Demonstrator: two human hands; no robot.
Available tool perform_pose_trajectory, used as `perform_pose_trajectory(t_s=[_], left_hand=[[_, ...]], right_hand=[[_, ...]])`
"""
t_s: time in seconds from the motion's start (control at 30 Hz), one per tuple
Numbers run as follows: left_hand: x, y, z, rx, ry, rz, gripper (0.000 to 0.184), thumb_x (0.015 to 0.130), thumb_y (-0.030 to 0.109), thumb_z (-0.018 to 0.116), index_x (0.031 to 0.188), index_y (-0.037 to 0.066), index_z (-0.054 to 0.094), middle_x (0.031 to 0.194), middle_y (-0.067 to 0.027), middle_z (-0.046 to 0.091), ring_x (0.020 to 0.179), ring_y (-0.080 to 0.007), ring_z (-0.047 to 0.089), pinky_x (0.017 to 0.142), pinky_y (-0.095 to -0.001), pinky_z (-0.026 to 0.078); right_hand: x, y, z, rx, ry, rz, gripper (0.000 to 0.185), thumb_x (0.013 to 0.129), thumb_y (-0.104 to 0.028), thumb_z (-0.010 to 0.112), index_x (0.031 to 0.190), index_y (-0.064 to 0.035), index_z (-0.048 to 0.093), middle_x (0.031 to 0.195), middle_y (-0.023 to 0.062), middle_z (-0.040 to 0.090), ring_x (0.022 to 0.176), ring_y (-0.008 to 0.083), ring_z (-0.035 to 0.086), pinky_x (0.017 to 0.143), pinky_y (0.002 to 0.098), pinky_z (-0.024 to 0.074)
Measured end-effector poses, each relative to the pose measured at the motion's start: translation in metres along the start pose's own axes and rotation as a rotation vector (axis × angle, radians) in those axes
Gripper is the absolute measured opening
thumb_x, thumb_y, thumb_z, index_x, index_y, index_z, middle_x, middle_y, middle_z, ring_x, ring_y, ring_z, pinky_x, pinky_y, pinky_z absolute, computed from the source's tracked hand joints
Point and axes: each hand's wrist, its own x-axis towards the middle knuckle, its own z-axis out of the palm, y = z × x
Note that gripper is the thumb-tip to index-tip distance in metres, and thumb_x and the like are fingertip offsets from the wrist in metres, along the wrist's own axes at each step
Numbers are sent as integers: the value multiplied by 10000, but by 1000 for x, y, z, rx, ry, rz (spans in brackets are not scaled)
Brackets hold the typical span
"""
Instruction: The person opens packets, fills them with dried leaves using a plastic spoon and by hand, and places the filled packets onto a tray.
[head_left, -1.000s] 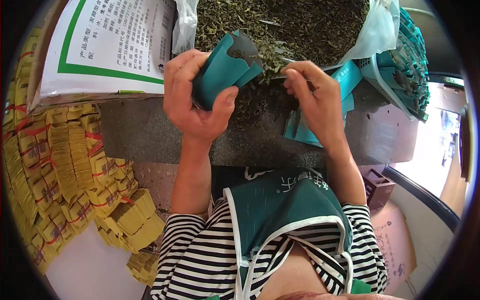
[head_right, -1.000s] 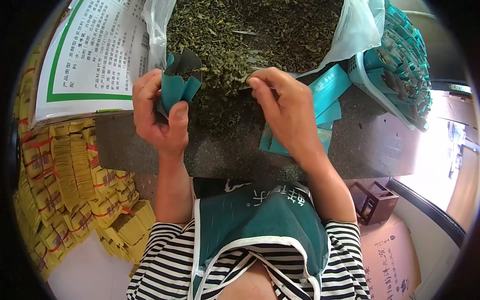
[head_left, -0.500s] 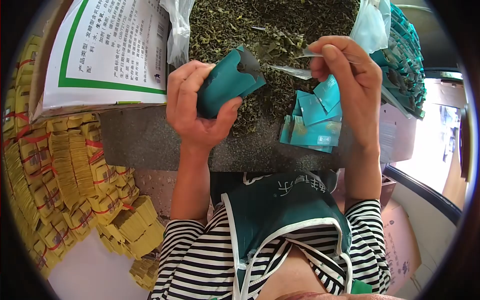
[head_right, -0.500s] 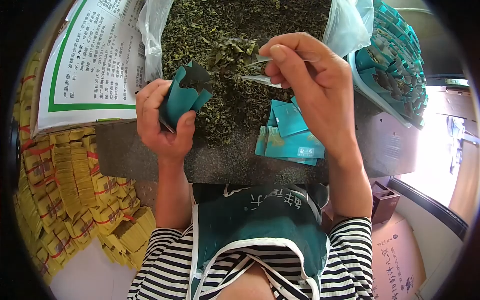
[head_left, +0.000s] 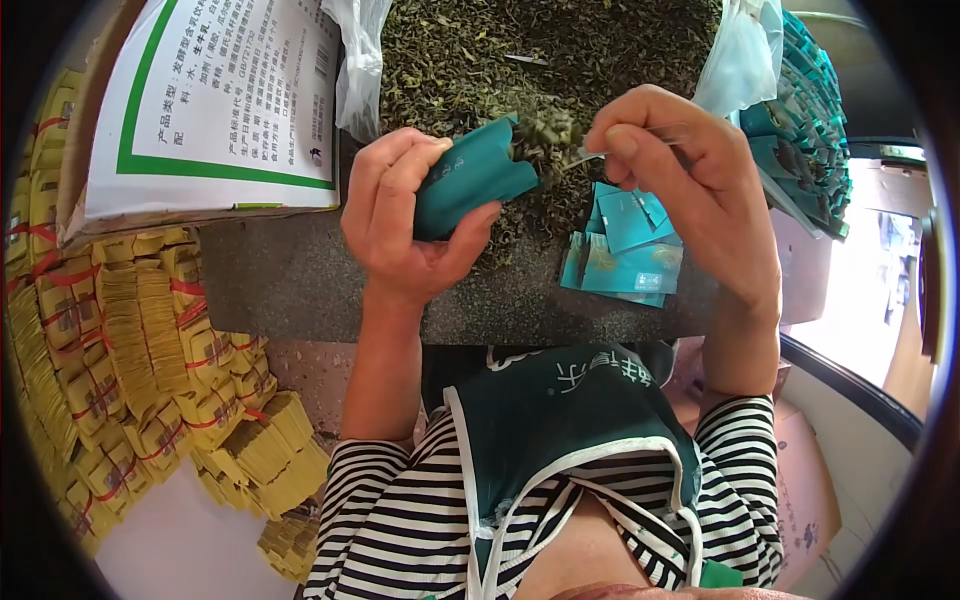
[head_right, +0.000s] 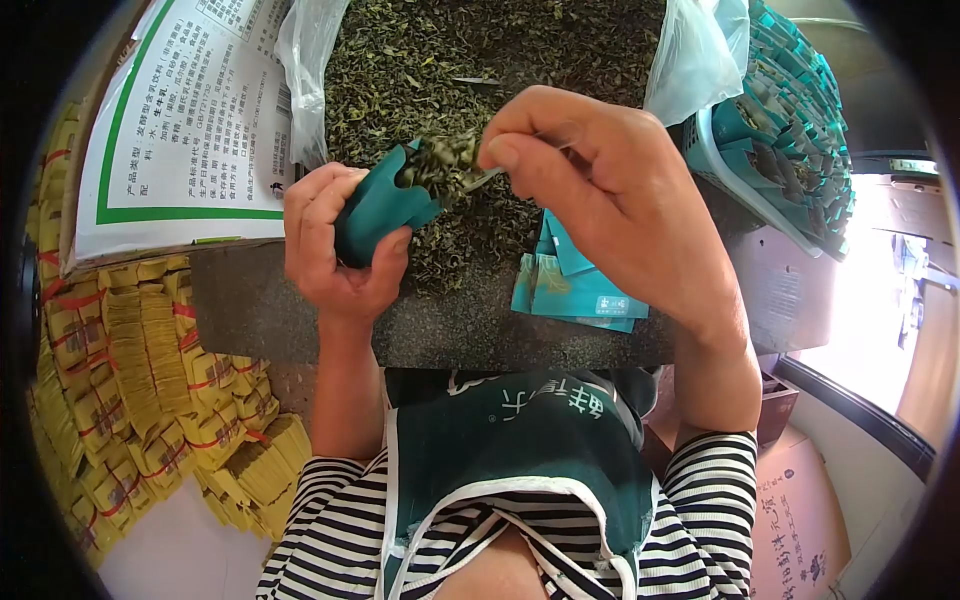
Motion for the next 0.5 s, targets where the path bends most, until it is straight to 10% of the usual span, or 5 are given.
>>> perform_pose_trajectory(t_s=[0.5], left_hand=[[-1, 1, 2, -42, 28, 16, 538, 755, 313, 842, 1118, -13, 613, 1039, -176, 651, 897, -326, 659, 745, -393, 572]], right_hand=[[13, -28, 28, -463, 3, -443, 129, 855, -9, 669, 971, -7, 612, 874, 125, 587, 756, 319, 580, 668, 368, 483]])
